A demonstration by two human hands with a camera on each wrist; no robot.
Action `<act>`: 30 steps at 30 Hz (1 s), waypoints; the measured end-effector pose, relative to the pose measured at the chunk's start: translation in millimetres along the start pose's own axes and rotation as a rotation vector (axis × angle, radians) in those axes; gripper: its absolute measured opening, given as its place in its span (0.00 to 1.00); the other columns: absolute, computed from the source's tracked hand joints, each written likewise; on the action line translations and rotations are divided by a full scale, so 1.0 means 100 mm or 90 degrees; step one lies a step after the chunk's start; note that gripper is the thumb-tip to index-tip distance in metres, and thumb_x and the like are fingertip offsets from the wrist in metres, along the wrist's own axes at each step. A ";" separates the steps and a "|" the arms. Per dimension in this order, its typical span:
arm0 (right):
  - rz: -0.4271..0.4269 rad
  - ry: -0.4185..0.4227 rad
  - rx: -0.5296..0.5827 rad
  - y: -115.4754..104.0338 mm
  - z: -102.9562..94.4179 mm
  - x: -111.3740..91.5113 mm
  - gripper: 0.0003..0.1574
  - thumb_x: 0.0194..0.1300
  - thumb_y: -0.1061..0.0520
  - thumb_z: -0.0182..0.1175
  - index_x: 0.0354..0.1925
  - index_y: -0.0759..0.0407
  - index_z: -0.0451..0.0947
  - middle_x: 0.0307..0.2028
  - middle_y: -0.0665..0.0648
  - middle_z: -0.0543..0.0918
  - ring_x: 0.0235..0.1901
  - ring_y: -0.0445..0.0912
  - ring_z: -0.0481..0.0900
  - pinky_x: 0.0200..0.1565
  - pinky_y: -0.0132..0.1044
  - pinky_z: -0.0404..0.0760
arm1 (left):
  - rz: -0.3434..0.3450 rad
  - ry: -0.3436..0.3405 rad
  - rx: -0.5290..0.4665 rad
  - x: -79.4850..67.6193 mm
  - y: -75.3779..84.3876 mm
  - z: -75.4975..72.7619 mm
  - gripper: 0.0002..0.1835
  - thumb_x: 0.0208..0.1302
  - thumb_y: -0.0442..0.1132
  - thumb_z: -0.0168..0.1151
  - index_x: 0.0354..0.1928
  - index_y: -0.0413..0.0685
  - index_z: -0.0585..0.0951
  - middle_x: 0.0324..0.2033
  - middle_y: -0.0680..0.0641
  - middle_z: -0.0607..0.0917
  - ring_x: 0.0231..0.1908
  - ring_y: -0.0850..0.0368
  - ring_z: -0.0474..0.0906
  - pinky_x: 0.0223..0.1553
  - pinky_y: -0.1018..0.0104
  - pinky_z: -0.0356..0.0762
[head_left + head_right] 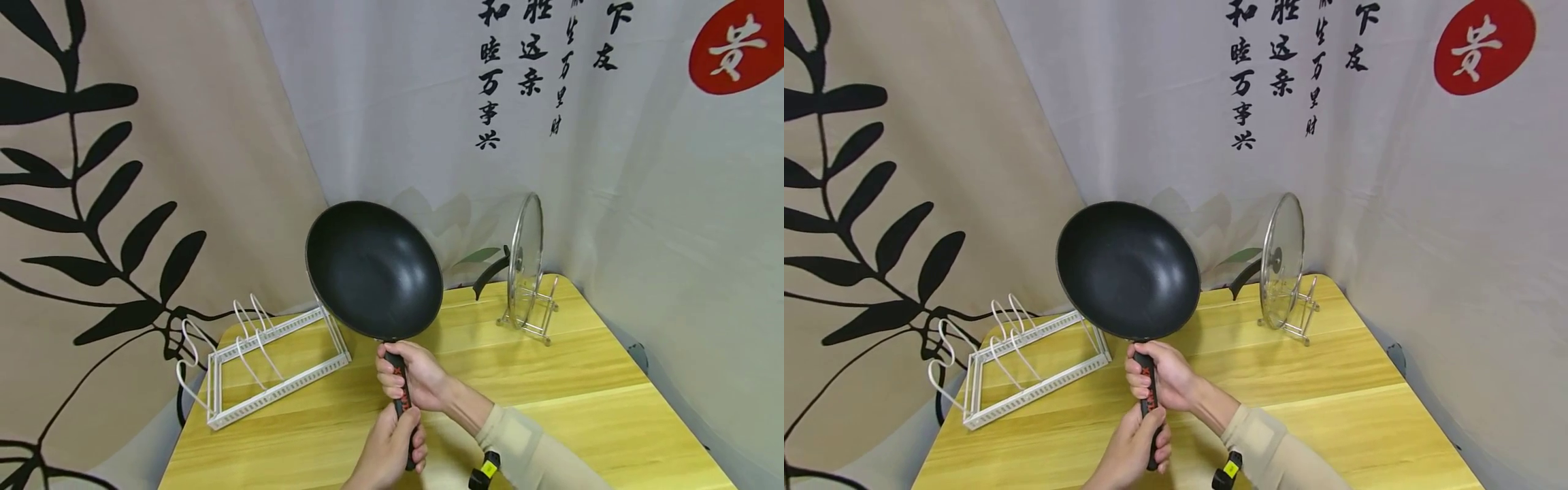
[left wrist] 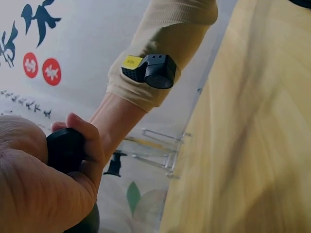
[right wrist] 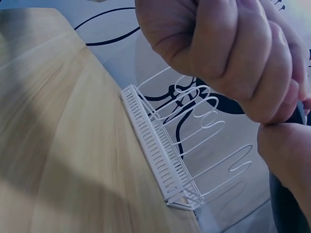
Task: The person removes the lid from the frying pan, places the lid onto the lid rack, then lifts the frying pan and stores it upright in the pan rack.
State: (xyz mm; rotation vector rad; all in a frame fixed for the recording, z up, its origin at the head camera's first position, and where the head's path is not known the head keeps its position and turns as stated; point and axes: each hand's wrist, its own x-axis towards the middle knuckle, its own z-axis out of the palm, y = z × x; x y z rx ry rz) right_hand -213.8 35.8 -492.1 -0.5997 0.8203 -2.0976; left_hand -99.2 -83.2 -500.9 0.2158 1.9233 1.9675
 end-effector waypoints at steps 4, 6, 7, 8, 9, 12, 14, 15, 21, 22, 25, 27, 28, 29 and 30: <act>-0.006 -0.019 -0.001 -0.02 0.04 0.06 0.15 0.84 0.52 0.32 0.41 0.51 0.65 0.26 0.45 0.66 0.20 0.35 0.63 0.24 0.26 0.70 | 0.005 0.007 0.016 -0.02 0.04 -0.04 0.19 0.84 0.49 0.44 0.34 0.46 0.71 0.21 0.53 0.73 0.18 0.63 0.73 0.23 0.67 0.81; -0.004 -0.026 0.003 -0.03 0.06 0.08 0.15 0.84 0.52 0.32 0.42 0.50 0.65 0.27 0.45 0.66 0.20 0.35 0.63 0.24 0.26 0.71 | 0.010 0.007 0.017 -0.03 0.06 -0.05 0.19 0.84 0.48 0.44 0.35 0.45 0.70 0.22 0.53 0.73 0.18 0.63 0.73 0.22 0.66 0.81; -0.003 -0.029 0.006 -0.03 0.07 0.10 0.15 0.84 0.52 0.32 0.42 0.50 0.65 0.27 0.45 0.66 0.20 0.35 0.64 0.24 0.26 0.71 | 0.014 0.006 0.017 -0.04 0.07 -0.06 0.18 0.84 0.48 0.43 0.35 0.45 0.70 0.22 0.53 0.73 0.18 0.63 0.72 0.22 0.66 0.81; -0.001 -0.032 0.009 -0.04 0.07 0.11 0.15 0.84 0.52 0.33 0.42 0.50 0.65 0.27 0.45 0.66 0.20 0.35 0.64 0.24 0.26 0.71 | 0.017 0.005 0.018 -0.04 0.08 -0.07 0.19 0.84 0.47 0.42 0.34 0.44 0.70 0.21 0.53 0.72 0.17 0.62 0.72 0.22 0.65 0.81; -0.001 -0.034 0.009 -0.04 0.08 0.12 0.15 0.84 0.52 0.33 0.42 0.50 0.65 0.27 0.45 0.66 0.20 0.35 0.64 0.24 0.26 0.71 | 0.018 0.007 0.021 -0.05 0.09 -0.08 0.19 0.85 0.47 0.42 0.34 0.44 0.70 0.21 0.53 0.72 0.17 0.62 0.72 0.22 0.64 0.81; -0.001 -0.040 0.009 -0.05 0.11 0.16 0.15 0.84 0.52 0.33 0.42 0.50 0.65 0.27 0.45 0.65 0.20 0.35 0.64 0.24 0.26 0.71 | 0.023 0.021 0.045 -0.06 0.12 -0.11 0.19 0.85 0.47 0.42 0.33 0.44 0.70 0.20 0.53 0.73 0.17 0.62 0.73 0.22 0.61 0.82; -0.002 -0.046 0.005 -0.05 0.13 0.19 0.15 0.84 0.51 0.32 0.42 0.50 0.65 0.27 0.45 0.65 0.20 0.35 0.64 0.24 0.26 0.71 | 0.018 0.032 0.059 -0.07 0.14 -0.13 0.20 0.84 0.48 0.43 0.33 0.44 0.71 0.20 0.53 0.74 0.17 0.63 0.73 0.22 0.60 0.83; -0.004 -0.048 0.003 -0.06 0.14 0.20 0.15 0.84 0.51 0.32 0.42 0.50 0.65 0.27 0.45 0.65 0.20 0.35 0.65 0.24 0.26 0.71 | 0.017 0.038 0.064 -0.08 0.15 -0.14 0.20 0.84 0.48 0.43 0.34 0.44 0.71 0.20 0.53 0.74 0.17 0.63 0.73 0.22 0.60 0.83; 0.004 -0.064 0.008 -0.06 0.21 0.29 0.15 0.84 0.51 0.32 0.41 0.50 0.64 0.27 0.45 0.65 0.20 0.35 0.65 0.24 0.26 0.71 | 0.026 0.042 0.070 -0.12 0.21 -0.19 0.21 0.85 0.49 0.42 0.34 0.42 0.70 0.21 0.52 0.73 0.17 0.62 0.72 0.21 0.61 0.83; 0.005 -0.068 0.009 -0.06 0.22 0.30 0.15 0.84 0.51 0.32 0.42 0.49 0.64 0.27 0.45 0.65 0.20 0.35 0.65 0.24 0.26 0.71 | 0.026 0.046 0.074 -0.13 0.22 -0.20 0.22 0.85 0.49 0.42 0.34 0.42 0.71 0.21 0.52 0.73 0.17 0.63 0.73 0.22 0.61 0.83; 0.011 -0.077 0.015 -0.06 0.26 0.34 0.15 0.84 0.51 0.32 0.42 0.49 0.64 0.27 0.45 0.65 0.20 0.35 0.65 0.24 0.26 0.71 | 0.028 0.062 0.090 -0.16 0.24 -0.22 0.21 0.85 0.49 0.43 0.34 0.42 0.71 0.21 0.52 0.74 0.17 0.63 0.73 0.22 0.58 0.84; 0.012 -0.084 0.020 -0.06 0.28 0.37 0.15 0.84 0.51 0.32 0.42 0.49 0.64 0.27 0.45 0.65 0.20 0.35 0.65 0.24 0.26 0.71 | 0.026 0.074 0.098 -0.18 0.26 -0.24 0.22 0.84 0.49 0.43 0.34 0.40 0.71 0.20 0.52 0.74 0.17 0.64 0.73 0.23 0.58 0.84; 0.012 -0.086 0.022 -0.06 0.28 0.39 0.15 0.84 0.51 0.31 0.42 0.49 0.64 0.27 0.45 0.65 0.20 0.35 0.65 0.24 0.26 0.71 | 0.027 0.076 0.101 -0.19 0.26 -0.25 0.22 0.84 0.49 0.43 0.34 0.39 0.71 0.20 0.52 0.74 0.17 0.64 0.73 0.23 0.58 0.84; 0.012 -0.089 0.023 -0.05 0.29 0.40 0.15 0.84 0.51 0.31 0.41 0.49 0.63 0.27 0.46 0.65 0.20 0.35 0.65 0.24 0.26 0.71 | 0.029 0.080 0.106 -0.20 0.27 -0.26 0.22 0.84 0.49 0.43 0.34 0.38 0.71 0.20 0.52 0.74 0.17 0.64 0.73 0.22 0.58 0.84; 0.012 -0.092 0.025 -0.05 0.30 0.42 0.15 0.84 0.51 0.31 0.41 0.49 0.64 0.27 0.46 0.65 0.20 0.35 0.65 0.24 0.26 0.71 | 0.030 0.083 0.109 -0.21 0.28 -0.26 0.23 0.84 0.49 0.44 0.34 0.37 0.71 0.20 0.51 0.74 0.17 0.64 0.73 0.22 0.59 0.84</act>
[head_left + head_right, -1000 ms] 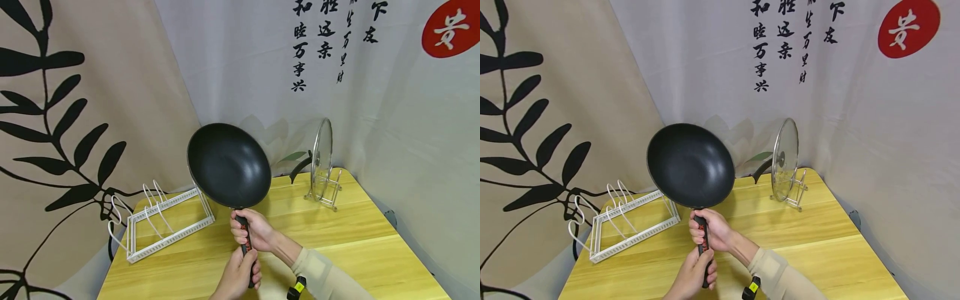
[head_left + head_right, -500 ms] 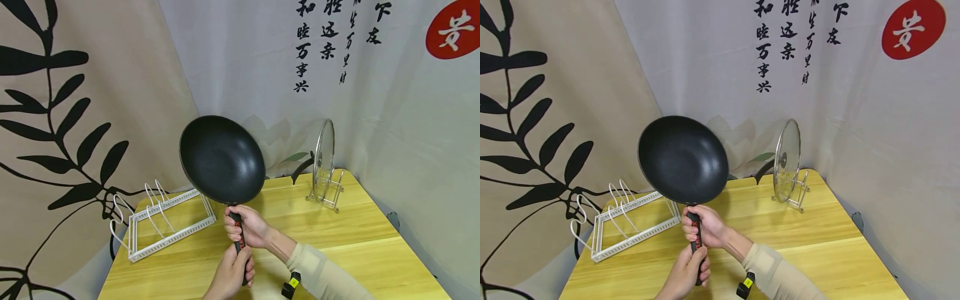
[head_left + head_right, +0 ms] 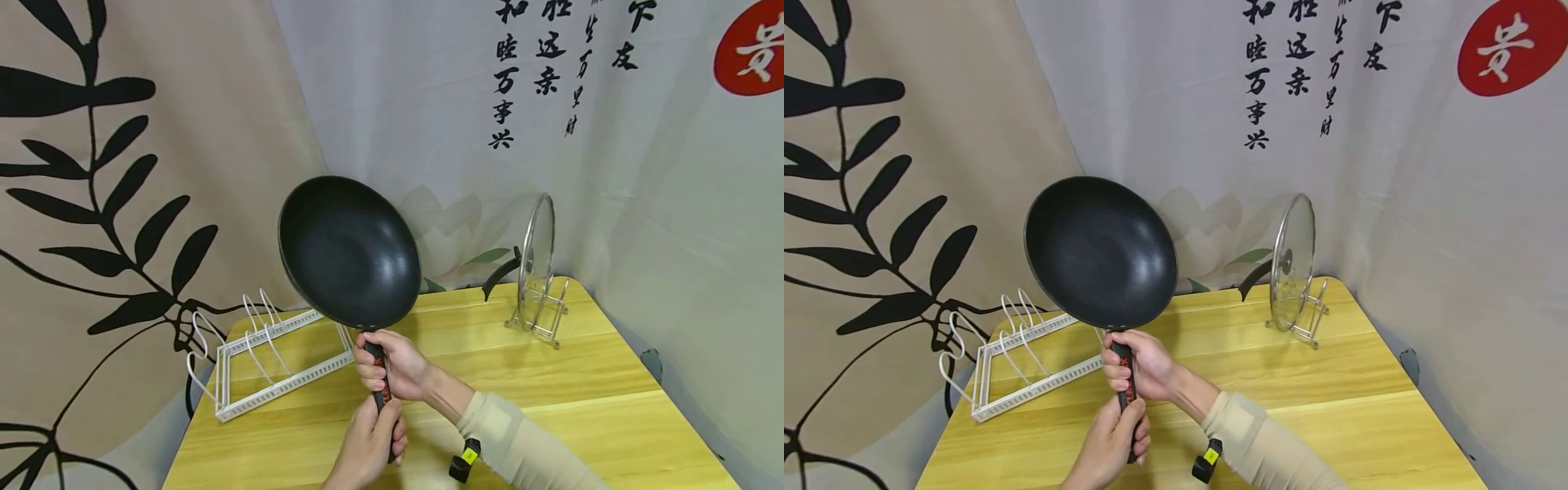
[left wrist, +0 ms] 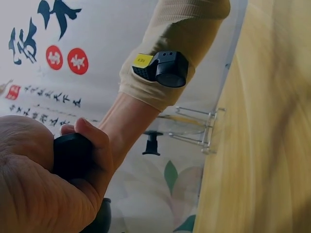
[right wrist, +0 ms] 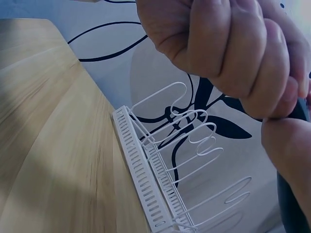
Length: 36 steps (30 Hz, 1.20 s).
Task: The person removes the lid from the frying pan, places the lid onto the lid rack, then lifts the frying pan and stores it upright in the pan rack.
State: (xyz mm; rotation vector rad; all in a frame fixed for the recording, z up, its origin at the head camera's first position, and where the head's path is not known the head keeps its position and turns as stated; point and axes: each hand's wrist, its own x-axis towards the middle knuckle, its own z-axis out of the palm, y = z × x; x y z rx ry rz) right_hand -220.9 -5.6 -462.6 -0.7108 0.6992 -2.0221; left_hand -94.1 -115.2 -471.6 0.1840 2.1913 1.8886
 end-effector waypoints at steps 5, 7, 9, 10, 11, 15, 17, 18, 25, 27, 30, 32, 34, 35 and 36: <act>-0.004 -0.018 0.005 0.01 0.02 0.06 0.16 0.84 0.52 0.31 0.41 0.49 0.64 0.26 0.46 0.65 0.19 0.35 0.66 0.24 0.26 0.71 | 0.000 0.023 0.016 -0.03 0.04 -0.01 0.24 0.84 0.48 0.44 0.34 0.35 0.71 0.21 0.51 0.74 0.17 0.64 0.73 0.22 0.59 0.83; -0.003 -0.025 0.009 0.02 0.03 0.08 0.16 0.84 0.52 0.30 0.41 0.50 0.64 0.26 0.46 0.65 0.19 0.35 0.66 0.24 0.26 0.72 | -0.003 0.036 0.025 -0.04 0.06 -0.02 0.23 0.84 0.48 0.44 0.33 0.35 0.71 0.21 0.52 0.74 0.17 0.65 0.73 0.22 0.59 0.83; -0.001 -0.032 0.009 0.02 0.04 0.10 0.16 0.84 0.52 0.30 0.41 0.50 0.65 0.26 0.46 0.66 0.19 0.35 0.66 0.24 0.26 0.72 | -0.007 0.048 0.028 -0.05 0.08 -0.02 0.23 0.84 0.48 0.44 0.33 0.36 0.71 0.21 0.52 0.74 0.17 0.65 0.73 0.22 0.59 0.83; 0.000 -0.035 0.009 0.02 0.05 0.12 0.16 0.84 0.52 0.30 0.41 0.50 0.65 0.27 0.45 0.66 0.19 0.35 0.66 0.25 0.26 0.72 | -0.009 0.053 0.029 -0.06 0.09 -0.03 0.23 0.84 0.48 0.44 0.33 0.36 0.71 0.21 0.52 0.74 0.17 0.65 0.72 0.21 0.60 0.82; 0.001 -0.037 0.009 0.02 0.05 0.13 0.16 0.84 0.52 0.30 0.42 0.50 0.65 0.27 0.45 0.66 0.19 0.35 0.66 0.25 0.26 0.72 | -0.010 0.058 0.031 -0.06 0.09 -0.03 0.23 0.84 0.48 0.44 0.33 0.36 0.72 0.20 0.52 0.74 0.17 0.65 0.72 0.21 0.60 0.82; 0.004 -0.044 0.011 0.02 0.07 0.17 0.17 0.84 0.52 0.30 0.41 0.49 0.65 0.26 0.45 0.65 0.19 0.35 0.65 0.24 0.26 0.72 | -0.012 0.068 0.022 -0.07 0.09 -0.05 0.22 0.84 0.46 0.44 0.33 0.36 0.71 0.20 0.52 0.74 0.16 0.65 0.71 0.20 0.62 0.81; 0.005 -0.045 0.014 0.02 0.08 0.19 0.17 0.84 0.52 0.30 0.41 0.49 0.65 0.26 0.45 0.65 0.19 0.35 0.64 0.24 0.26 0.71 | -0.010 0.074 0.024 -0.08 0.09 -0.06 0.21 0.84 0.44 0.44 0.32 0.36 0.71 0.19 0.52 0.74 0.15 0.65 0.71 0.19 0.62 0.81; 0.006 -0.047 0.014 0.02 0.09 0.20 0.17 0.84 0.52 0.30 0.41 0.49 0.65 0.26 0.45 0.65 0.19 0.35 0.64 0.23 0.26 0.71 | -0.008 0.076 0.026 -0.08 0.10 -0.06 0.21 0.84 0.44 0.44 0.32 0.36 0.71 0.19 0.52 0.74 0.15 0.65 0.71 0.19 0.63 0.81; 0.012 -0.063 0.040 0.03 0.12 0.28 0.18 0.84 0.52 0.30 0.40 0.49 0.65 0.26 0.45 0.65 0.18 0.35 0.63 0.23 0.26 0.70 | -0.001 0.088 0.051 -0.11 0.11 -0.11 0.23 0.85 0.46 0.43 0.31 0.37 0.70 0.19 0.51 0.73 0.15 0.65 0.70 0.18 0.64 0.79; 0.014 -0.068 0.045 0.04 0.12 0.30 0.18 0.84 0.52 0.29 0.40 0.49 0.65 0.25 0.45 0.65 0.18 0.35 0.63 0.23 0.26 0.70 | -0.003 0.090 0.057 -0.11 0.12 -0.12 0.23 0.85 0.47 0.43 0.32 0.37 0.69 0.19 0.52 0.72 0.15 0.65 0.70 0.18 0.64 0.79; 0.018 -0.075 0.049 0.05 0.13 0.33 0.18 0.84 0.52 0.29 0.39 0.49 0.65 0.25 0.45 0.65 0.17 0.35 0.63 0.22 0.25 0.70 | -0.006 0.096 0.071 -0.12 0.13 -0.14 0.22 0.85 0.48 0.42 0.32 0.39 0.70 0.19 0.52 0.73 0.15 0.65 0.70 0.19 0.62 0.80; 0.020 -0.082 0.052 0.06 0.13 0.35 0.19 0.84 0.52 0.28 0.39 0.49 0.65 0.25 0.44 0.65 0.17 0.35 0.63 0.22 0.25 0.70 | -0.006 0.104 0.082 -0.13 0.14 -0.14 0.22 0.85 0.47 0.42 0.33 0.40 0.70 0.19 0.52 0.73 0.15 0.65 0.71 0.19 0.62 0.80; 0.020 -0.090 0.056 0.06 0.13 0.38 0.19 0.84 0.53 0.28 0.39 0.49 0.65 0.25 0.45 0.65 0.17 0.35 0.63 0.22 0.25 0.70 | -0.004 0.116 0.090 -0.13 0.15 -0.15 0.21 0.85 0.46 0.42 0.33 0.40 0.71 0.19 0.52 0.73 0.15 0.65 0.71 0.19 0.61 0.81; 0.019 -0.094 0.059 0.07 0.13 0.39 0.19 0.84 0.53 0.28 0.39 0.49 0.65 0.25 0.44 0.65 0.17 0.35 0.63 0.22 0.25 0.70 | -0.003 0.122 0.094 -0.13 0.15 -0.15 0.21 0.85 0.46 0.42 0.33 0.40 0.71 0.19 0.52 0.74 0.14 0.65 0.71 0.19 0.61 0.81; 0.020 -0.097 0.062 0.07 0.14 0.40 0.19 0.84 0.53 0.28 0.40 0.49 0.65 0.25 0.44 0.65 0.17 0.35 0.64 0.22 0.26 0.70 | -0.002 0.128 0.098 -0.14 0.16 -0.15 0.20 0.85 0.46 0.42 0.33 0.40 0.71 0.19 0.52 0.74 0.14 0.65 0.72 0.18 0.61 0.81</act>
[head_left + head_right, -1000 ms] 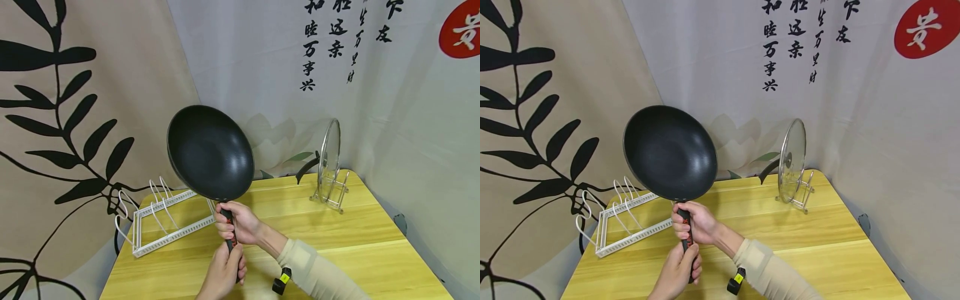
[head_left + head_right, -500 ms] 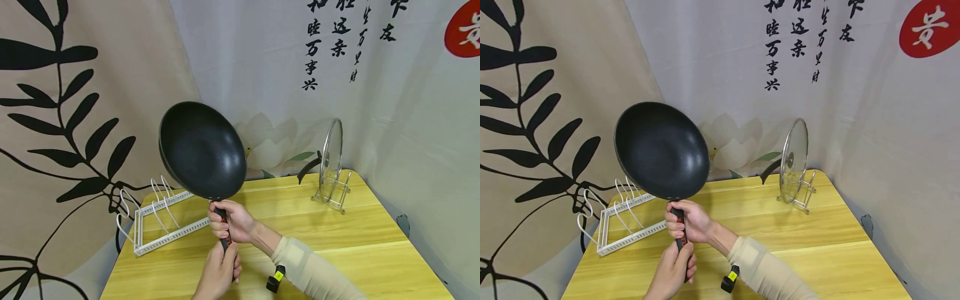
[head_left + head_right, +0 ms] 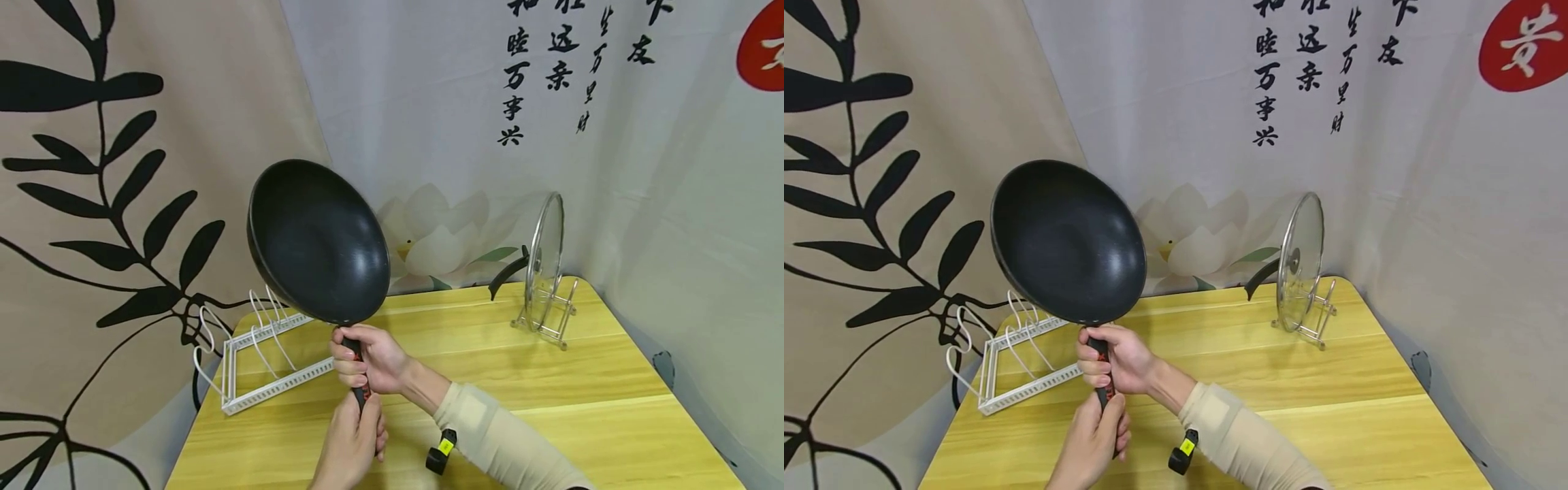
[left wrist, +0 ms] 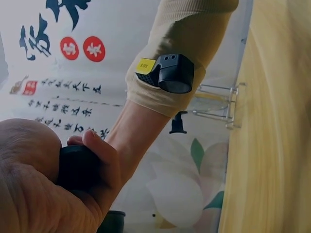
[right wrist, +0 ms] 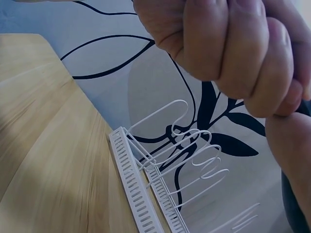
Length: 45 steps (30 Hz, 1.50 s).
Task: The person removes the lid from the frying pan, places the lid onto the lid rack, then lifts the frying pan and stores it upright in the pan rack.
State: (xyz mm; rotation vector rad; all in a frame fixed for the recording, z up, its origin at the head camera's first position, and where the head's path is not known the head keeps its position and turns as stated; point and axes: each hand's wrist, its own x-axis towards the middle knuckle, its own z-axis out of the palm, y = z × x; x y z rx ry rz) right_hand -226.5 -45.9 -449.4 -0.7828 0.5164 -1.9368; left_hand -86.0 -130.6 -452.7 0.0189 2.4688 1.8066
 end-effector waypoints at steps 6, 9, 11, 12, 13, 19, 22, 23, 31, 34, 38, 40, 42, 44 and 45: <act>0.002 -0.014 0.001 0.01 0.01 0.06 0.20 0.84 0.53 0.27 0.39 0.49 0.65 0.25 0.44 0.66 0.17 0.35 0.62 0.22 0.25 0.70 | -0.004 0.025 0.019 -0.01 0.01 -0.03 0.20 0.84 0.45 0.43 0.33 0.41 0.71 0.18 0.52 0.74 0.14 0.64 0.72 0.17 0.61 0.80; 0.003 -0.019 0.000 0.02 0.02 0.10 0.20 0.84 0.53 0.26 0.39 0.49 0.65 0.25 0.44 0.65 0.16 0.35 0.62 0.21 0.25 0.69 | -0.012 0.037 0.033 -0.02 0.03 -0.05 0.21 0.84 0.46 0.43 0.31 0.42 0.72 0.18 0.52 0.74 0.13 0.63 0.72 0.18 0.62 0.79; 0.004 -0.021 0.001 0.02 0.03 0.12 0.20 0.84 0.53 0.26 0.39 0.49 0.64 0.24 0.44 0.65 0.16 0.35 0.62 0.21 0.25 0.68 | -0.018 0.047 0.042 -0.02 0.03 -0.06 0.22 0.85 0.47 0.43 0.31 0.43 0.72 0.17 0.52 0.74 0.13 0.63 0.72 0.18 0.62 0.79; 0.006 -0.023 0.003 0.03 0.03 0.13 0.20 0.83 0.53 0.27 0.39 0.49 0.64 0.24 0.44 0.65 0.16 0.34 0.62 0.21 0.24 0.68 | -0.021 0.051 0.048 -0.02 0.04 -0.07 0.21 0.85 0.47 0.43 0.31 0.43 0.73 0.17 0.52 0.74 0.13 0.62 0.72 0.18 0.62 0.79; 0.007 -0.024 0.004 0.03 0.03 0.14 0.20 0.83 0.53 0.26 0.38 0.49 0.64 0.24 0.44 0.64 0.15 0.34 0.61 0.21 0.24 0.68 | -0.022 0.055 0.053 -0.02 0.04 -0.07 0.21 0.85 0.47 0.43 0.32 0.44 0.73 0.17 0.52 0.74 0.13 0.62 0.73 0.19 0.62 0.79; 0.022 -0.033 0.021 0.06 0.04 0.20 0.20 0.83 0.54 0.26 0.38 0.49 0.64 0.23 0.44 0.65 0.14 0.35 0.59 0.20 0.24 0.68 | -0.016 0.075 0.082 -0.03 0.02 -0.09 0.21 0.85 0.46 0.43 0.30 0.46 0.73 0.16 0.53 0.74 0.12 0.61 0.73 0.19 0.63 0.78; 0.030 -0.039 0.031 0.08 0.05 0.23 0.21 0.83 0.53 0.26 0.37 0.48 0.64 0.23 0.44 0.64 0.14 0.35 0.58 0.19 0.24 0.67 | -0.012 0.086 0.091 -0.04 0.02 -0.09 0.23 0.85 0.47 0.43 0.29 0.46 0.73 0.16 0.54 0.75 0.12 0.61 0.73 0.18 0.64 0.78; 0.032 -0.041 0.035 0.09 0.05 0.24 0.21 0.83 0.53 0.26 0.37 0.48 0.65 0.23 0.44 0.63 0.14 0.35 0.57 0.19 0.24 0.67 | -0.012 0.090 0.095 -0.05 0.01 -0.09 0.23 0.85 0.48 0.42 0.29 0.45 0.74 0.15 0.54 0.75 0.12 0.61 0.73 0.18 0.64 0.77; 0.048 -0.047 0.057 0.13 0.08 0.32 0.21 0.82 0.53 0.26 0.37 0.47 0.64 0.22 0.43 0.62 0.13 0.35 0.58 0.17 0.24 0.65 | -0.014 0.153 0.147 -0.09 0.02 -0.10 0.20 0.84 0.46 0.45 0.28 0.50 0.73 0.14 0.56 0.74 0.11 0.62 0.72 0.17 0.67 0.74; 0.053 -0.047 0.059 0.14 0.10 0.35 0.21 0.82 0.53 0.26 0.37 0.47 0.65 0.21 0.43 0.62 0.13 0.35 0.57 0.16 0.24 0.64 | -0.016 0.165 0.158 -0.09 0.01 -0.11 0.19 0.83 0.45 0.46 0.29 0.49 0.73 0.14 0.56 0.74 0.11 0.62 0.72 0.18 0.68 0.73; 0.059 -0.052 0.057 0.16 0.11 0.38 0.22 0.81 0.53 0.26 0.37 0.47 0.66 0.21 0.43 0.62 0.12 0.35 0.56 0.15 0.24 0.63 | -0.026 0.171 0.175 -0.11 0.01 -0.12 0.18 0.83 0.46 0.46 0.33 0.48 0.73 0.14 0.56 0.75 0.11 0.62 0.73 0.18 0.69 0.72; 0.062 -0.054 0.059 0.16 0.11 0.40 0.22 0.81 0.52 0.26 0.37 0.46 0.67 0.21 0.43 0.62 0.12 0.35 0.55 0.15 0.24 0.62 | -0.032 0.173 0.183 -0.11 0.01 -0.13 0.17 0.83 0.46 0.46 0.33 0.48 0.73 0.14 0.56 0.75 0.11 0.62 0.73 0.18 0.69 0.71; 0.066 -0.056 0.063 0.17 0.11 0.41 0.23 0.81 0.52 0.26 0.36 0.47 0.67 0.21 0.43 0.62 0.12 0.35 0.54 0.15 0.24 0.61 | -0.032 0.181 0.185 -0.12 0.00 -0.13 0.17 0.83 0.46 0.46 0.32 0.48 0.72 0.14 0.56 0.75 0.11 0.62 0.72 0.17 0.68 0.71; 0.070 -0.059 0.066 0.18 0.11 0.42 0.23 0.81 0.52 0.26 0.36 0.47 0.67 0.21 0.43 0.63 0.12 0.36 0.52 0.14 0.25 0.59 | -0.030 0.192 0.185 -0.12 0.00 -0.13 0.17 0.83 0.46 0.46 0.32 0.48 0.72 0.13 0.57 0.75 0.10 0.63 0.72 0.16 0.68 0.71; 0.070 -0.062 0.064 0.18 0.11 0.43 0.23 0.81 0.52 0.25 0.36 0.47 0.67 0.21 0.43 0.63 0.12 0.37 0.51 0.14 0.25 0.58 | -0.025 0.201 0.187 -0.12 0.00 -0.12 0.17 0.83 0.45 0.47 0.32 0.49 0.73 0.13 0.57 0.75 0.09 0.64 0.72 0.16 0.68 0.71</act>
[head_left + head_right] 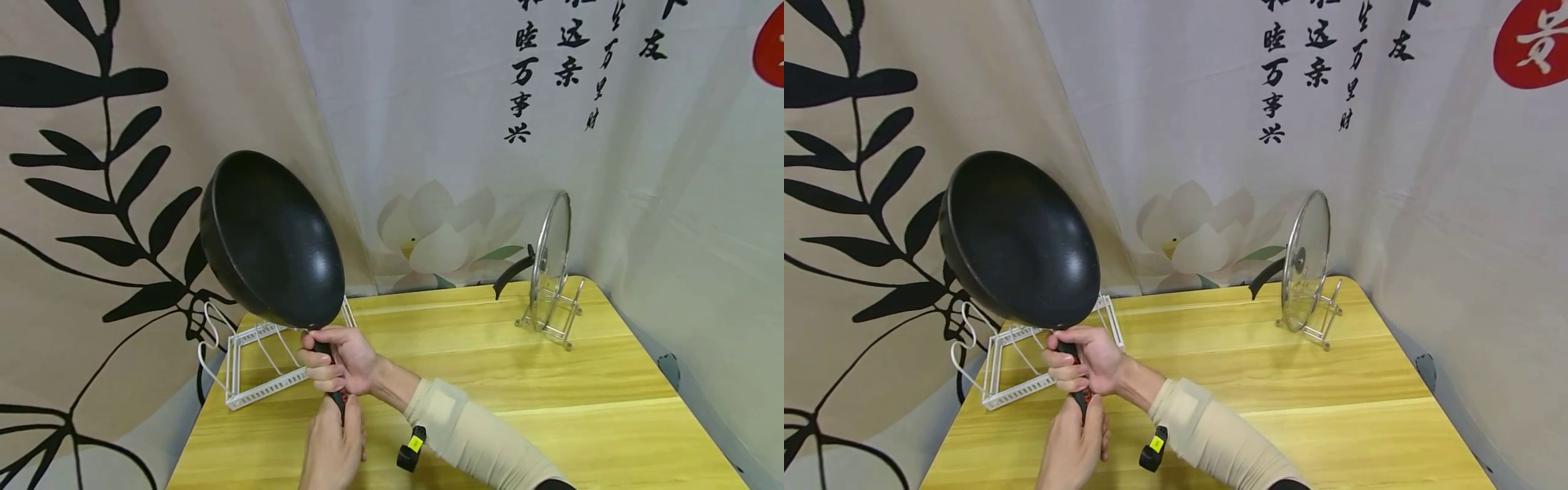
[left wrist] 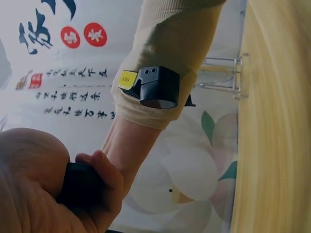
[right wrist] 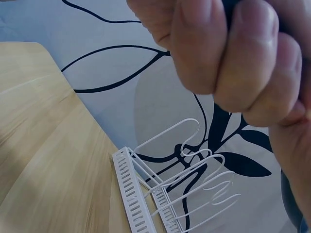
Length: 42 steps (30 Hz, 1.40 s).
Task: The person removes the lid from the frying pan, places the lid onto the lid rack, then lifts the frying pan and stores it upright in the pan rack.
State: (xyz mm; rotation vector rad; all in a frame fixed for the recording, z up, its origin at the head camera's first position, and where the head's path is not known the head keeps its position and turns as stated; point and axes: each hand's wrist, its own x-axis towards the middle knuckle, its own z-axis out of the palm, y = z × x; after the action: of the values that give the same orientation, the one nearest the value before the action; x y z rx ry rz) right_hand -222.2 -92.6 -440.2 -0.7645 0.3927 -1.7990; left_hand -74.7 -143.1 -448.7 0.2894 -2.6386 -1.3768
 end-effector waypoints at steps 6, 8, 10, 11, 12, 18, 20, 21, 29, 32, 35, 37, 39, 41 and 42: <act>0.001 -0.022 -0.009 0.01 0.00 0.05 0.24 0.81 0.53 0.24 0.36 0.47 0.67 0.21 0.43 0.63 0.12 0.38 0.49 0.14 0.26 0.56 | 0.015 0.032 0.018 0.00 0.00 -0.02 0.16 0.82 0.45 0.47 0.32 0.49 0.73 0.12 0.58 0.74 0.09 0.66 0.70 0.16 0.69 0.69; 0.002 -0.028 -0.006 0.00 0.00 0.06 0.25 0.81 0.53 0.24 0.37 0.47 0.68 0.21 0.43 0.63 0.12 0.38 0.48 0.14 0.26 0.56 | 0.019 0.033 0.029 0.00 0.01 -0.03 0.16 0.82 0.45 0.47 0.33 0.48 0.73 0.12 0.58 0.74 0.10 0.66 0.70 0.17 0.70 0.68; 0.002 -0.035 -0.007 0.00 0.01 0.07 0.26 0.81 0.53 0.23 0.37 0.47 0.68 0.21 0.43 0.63 0.12 0.38 0.48 0.14 0.26 0.58 | 0.021 0.038 0.034 0.00 0.01 -0.04 0.16 0.82 0.45 0.47 0.32 0.48 0.73 0.11 0.59 0.74 0.10 0.66 0.70 0.17 0.71 0.68; 0.003 -0.038 -0.006 0.00 0.01 0.08 0.26 0.81 0.53 0.23 0.37 0.47 0.68 0.21 0.43 0.63 0.12 0.38 0.48 0.14 0.26 0.58 | 0.024 0.039 0.039 0.00 0.01 -0.05 0.16 0.82 0.45 0.47 0.32 0.48 0.73 0.11 0.59 0.73 0.10 0.66 0.69 0.18 0.71 0.67; 0.004 -0.040 -0.005 0.00 0.01 0.08 0.27 0.82 0.53 0.22 0.37 0.47 0.69 0.21 0.43 0.63 0.13 0.38 0.48 0.14 0.26 0.58 | 0.025 0.037 0.045 0.00 0.01 -0.05 0.16 0.83 0.45 0.46 0.33 0.48 0.73 0.11 0.59 0.73 0.11 0.66 0.69 0.18 0.71 0.67; 0.012 -0.053 -0.002 0.00 0.00 0.11 0.28 0.82 0.53 0.21 0.37 0.46 0.69 0.21 0.43 0.63 0.13 0.38 0.47 0.14 0.26 0.57 | 0.017 0.035 0.063 0.00 0.02 -0.07 0.17 0.83 0.46 0.46 0.33 0.47 0.73 0.11 0.58 0.73 0.12 0.66 0.69 0.18 0.71 0.67; 0.014 -0.057 0.001 0.00 0.00 0.12 0.28 0.82 0.53 0.20 0.37 0.46 0.68 0.21 0.43 0.63 0.13 0.38 0.47 0.14 0.26 0.57 | 0.014 0.034 0.067 0.00 0.02 -0.07 0.17 0.83 0.46 0.45 0.33 0.46 0.73 0.11 0.58 0.73 0.11 0.66 0.69 0.18 0.71 0.67; 0.015 -0.059 0.002 0.00 -0.01 0.12 0.29 0.82 0.53 0.19 0.37 0.46 0.68 0.21 0.43 0.63 0.13 0.37 0.47 0.14 0.26 0.57 | 0.014 0.036 0.069 0.01 0.02 -0.07 0.17 0.83 0.46 0.45 0.34 0.47 0.73 0.11 0.58 0.74 0.11 0.66 0.69 0.18 0.71 0.67; 0.025 -0.072 0.028 -0.01 -0.06 0.14 0.31 0.81 0.53 0.15 0.37 0.47 0.68 0.21 0.43 0.63 0.13 0.37 0.47 0.14 0.26 0.53 | 0.004 0.042 0.073 0.03 0.03 -0.06 0.15 0.82 0.45 0.46 0.34 0.48 0.73 0.11 0.58 0.74 0.11 0.66 0.70 0.17 0.70 0.67; 0.029 -0.075 0.034 -0.01 -0.08 0.14 0.32 0.81 0.53 0.14 0.37 0.47 0.67 0.21 0.43 0.62 0.13 0.37 0.47 0.14 0.26 0.53 | 0.007 0.046 0.073 0.04 0.01 -0.04 0.15 0.82 0.44 0.47 0.34 0.49 0.73 0.10 0.58 0.74 0.10 0.66 0.71 0.17 0.70 0.67; 0.035 -0.077 0.045 0.00 -0.11 0.15 0.32 0.81 0.52 0.14 0.37 0.47 0.68 0.21 0.43 0.62 0.13 0.37 0.47 0.14 0.26 0.54 | 0.014 0.052 0.083 0.04 0.00 -0.04 0.15 0.82 0.44 0.47 0.33 0.49 0.73 0.09 0.59 0.74 0.10 0.68 0.70 0.18 0.71 0.66; 0.039 -0.078 0.053 0.01 -0.13 0.15 0.33 0.81 0.52 0.14 0.37 0.47 0.68 0.21 0.43 0.62 0.13 0.37 0.47 0.14 0.26 0.54 | 0.015 0.053 0.080 0.04 -0.01 -0.03 0.15 0.82 0.44 0.47 0.33 0.49 0.73 0.09 0.59 0.74 0.10 0.68 0.70 0.18 0.71 0.66; 0.042 -0.079 0.058 0.02 -0.15 0.16 0.33 0.82 0.52 0.14 0.37 0.47 0.68 0.21 0.43 0.63 0.13 0.37 0.47 0.14 0.26 0.54 | 0.016 0.051 0.082 0.05 -0.02 -0.03 0.15 0.82 0.44 0.47 0.34 0.49 0.74 0.09 0.59 0.74 0.11 0.68 0.70 0.18 0.71 0.66; 0.045 -0.081 0.065 0.02 -0.17 0.16 0.33 0.82 0.51 0.14 0.37 0.47 0.68 0.21 0.43 0.63 0.13 0.37 0.46 0.14 0.26 0.53 | 0.011 0.047 0.077 0.05 -0.02 -0.03 0.15 0.82 0.45 0.46 0.35 0.48 0.74 0.10 0.59 0.74 0.11 0.68 0.71 0.18 0.71 0.67; 0.046 -0.082 0.068 0.03 -0.18 0.16 0.33 0.82 0.51 0.14 0.37 0.47 0.68 0.21 0.43 0.63 0.13 0.37 0.46 0.14 0.26 0.53 | 0.009 0.045 0.076 0.05 -0.03 -0.03 0.15 0.83 0.46 0.46 0.35 0.48 0.74 0.10 0.58 0.74 0.11 0.67 0.71 0.18 0.71 0.67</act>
State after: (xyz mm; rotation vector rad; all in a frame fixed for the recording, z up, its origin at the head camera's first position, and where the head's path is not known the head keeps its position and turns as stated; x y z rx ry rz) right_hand -235.7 -110.7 -450.3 -0.7764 0.2356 -1.6793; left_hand -78.7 -148.1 -449.0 0.3267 -2.6626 -1.1849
